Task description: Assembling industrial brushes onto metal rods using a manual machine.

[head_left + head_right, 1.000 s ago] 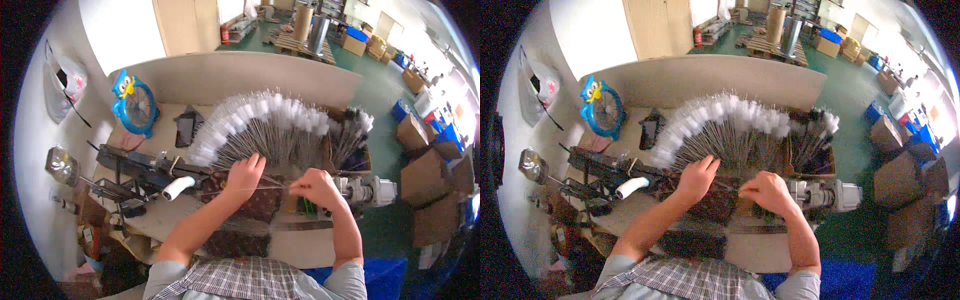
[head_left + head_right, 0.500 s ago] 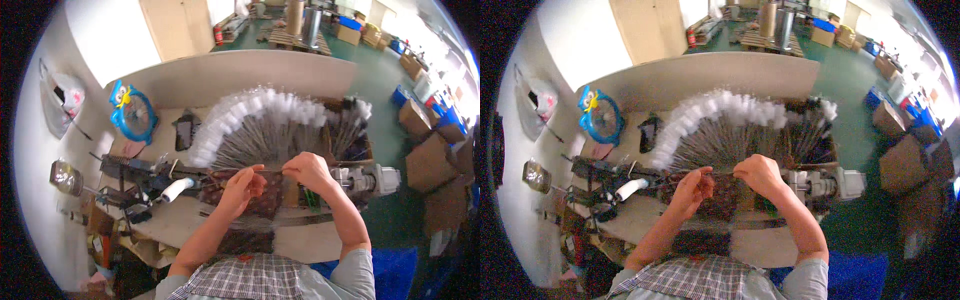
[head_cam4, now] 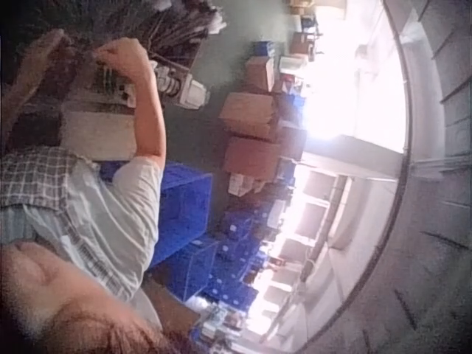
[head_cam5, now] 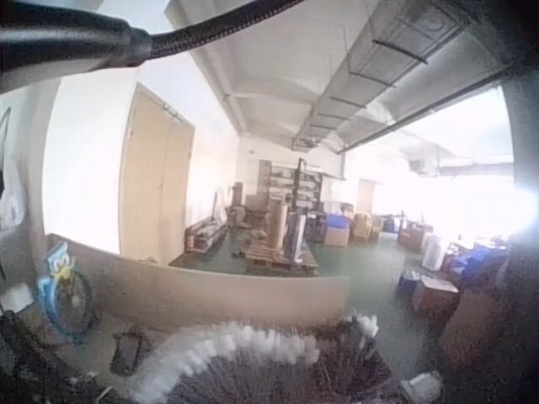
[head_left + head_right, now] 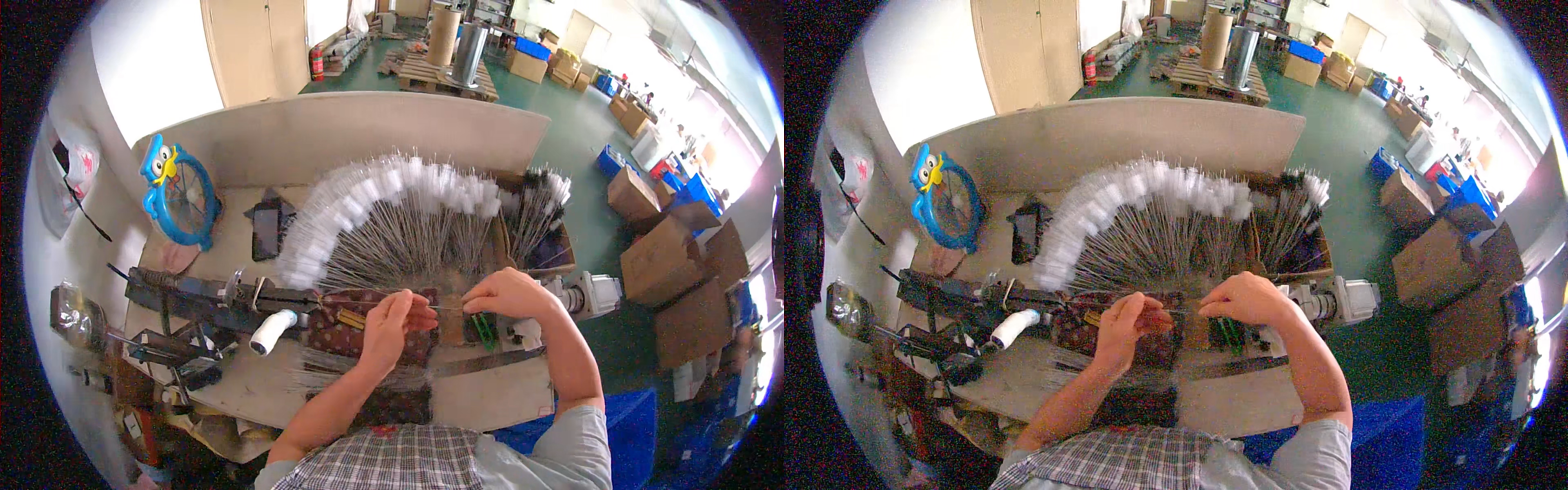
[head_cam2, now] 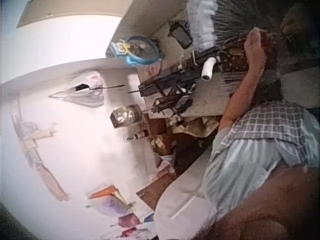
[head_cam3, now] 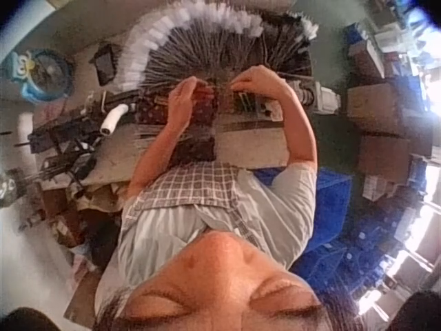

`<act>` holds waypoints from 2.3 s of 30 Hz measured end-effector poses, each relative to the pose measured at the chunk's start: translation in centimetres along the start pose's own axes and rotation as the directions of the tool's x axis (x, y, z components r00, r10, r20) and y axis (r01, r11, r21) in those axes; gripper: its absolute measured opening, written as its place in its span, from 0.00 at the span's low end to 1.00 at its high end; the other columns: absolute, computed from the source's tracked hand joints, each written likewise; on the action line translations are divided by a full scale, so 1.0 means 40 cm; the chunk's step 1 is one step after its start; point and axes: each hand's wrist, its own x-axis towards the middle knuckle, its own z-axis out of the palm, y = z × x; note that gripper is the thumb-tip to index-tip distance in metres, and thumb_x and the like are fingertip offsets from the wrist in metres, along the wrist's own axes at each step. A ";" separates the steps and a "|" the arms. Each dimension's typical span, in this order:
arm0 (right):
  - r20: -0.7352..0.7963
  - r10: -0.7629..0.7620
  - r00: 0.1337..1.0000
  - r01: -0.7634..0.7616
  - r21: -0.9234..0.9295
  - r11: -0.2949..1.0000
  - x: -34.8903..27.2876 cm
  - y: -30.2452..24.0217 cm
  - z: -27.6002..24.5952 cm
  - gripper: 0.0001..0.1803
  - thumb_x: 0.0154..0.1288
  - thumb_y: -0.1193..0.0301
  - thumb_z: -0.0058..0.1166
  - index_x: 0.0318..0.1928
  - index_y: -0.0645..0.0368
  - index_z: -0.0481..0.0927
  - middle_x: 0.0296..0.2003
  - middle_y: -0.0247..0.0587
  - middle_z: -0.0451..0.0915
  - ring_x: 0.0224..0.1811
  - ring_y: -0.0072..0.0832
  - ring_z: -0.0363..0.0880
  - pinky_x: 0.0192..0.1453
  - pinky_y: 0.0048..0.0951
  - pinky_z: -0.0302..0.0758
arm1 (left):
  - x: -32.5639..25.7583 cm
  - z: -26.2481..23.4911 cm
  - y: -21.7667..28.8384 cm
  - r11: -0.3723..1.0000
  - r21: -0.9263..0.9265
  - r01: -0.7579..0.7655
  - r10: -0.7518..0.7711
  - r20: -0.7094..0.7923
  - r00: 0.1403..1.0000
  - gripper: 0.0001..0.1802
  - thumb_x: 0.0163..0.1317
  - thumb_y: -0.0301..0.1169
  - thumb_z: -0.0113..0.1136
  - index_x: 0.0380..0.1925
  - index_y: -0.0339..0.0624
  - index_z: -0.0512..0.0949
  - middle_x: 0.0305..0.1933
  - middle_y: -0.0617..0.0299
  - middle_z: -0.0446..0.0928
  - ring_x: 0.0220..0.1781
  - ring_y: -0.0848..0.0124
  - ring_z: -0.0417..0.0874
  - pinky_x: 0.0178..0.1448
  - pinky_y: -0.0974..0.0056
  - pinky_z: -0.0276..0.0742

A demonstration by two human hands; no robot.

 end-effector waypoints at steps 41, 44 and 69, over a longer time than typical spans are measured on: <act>-0.571 -0.443 0.691 0.514 -0.043 0.857 0.224 -0.344 0.191 0.07 0.51 0.69 0.58 0.31 0.56 0.83 0.27 0.38 0.80 0.35 0.36 0.76 0.39 0.34 0.74 | -0.141 -0.300 0.006 0.791 0.611 0.010 0.230 -0.313 0.922 0.18 0.56 0.43 0.59 0.28 0.36 0.79 0.22 0.60 0.77 0.24 0.70 0.77 0.29 0.66 0.71; -0.639 -0.425 0.641 0.537 -0.022 0.843 0.171 -0.295 0.202 0.06 0.53 0.72 0.57 0.33 0.58 0.82 0.28 0.40 0.80 0.35 0.37 0.78 0.39 0.33 0.75 | -0.128 -0.255 -0.008 0.999 0.010 -0.035 0.036 -0.363 0.931 0.08 0.56 0.30 0.58 0.34 0.40 0.76 0.28 0.60 0.77 0.28 0.71 0.78 0.31 0.64 0.76; -0.330 -0.492 0.805 0.552 0.113 0.826 0.218 -0.236 0.337 0.12 0.55 0.76 0.52 0.41 0.59 0.76 0.33 0.49 0.76 0.37 0.46 0.76 0.40 0.42 0.74 | -0.358 -0.664 0.065 0.921 -0.324 -0.214 -0.134 -0.783 0.607 0.12 0.57 0.41 0.60 0.31 0.46 0.75 0.27 0.68 0.73 0.28 0.74 0.75 0.33 0.68 0.71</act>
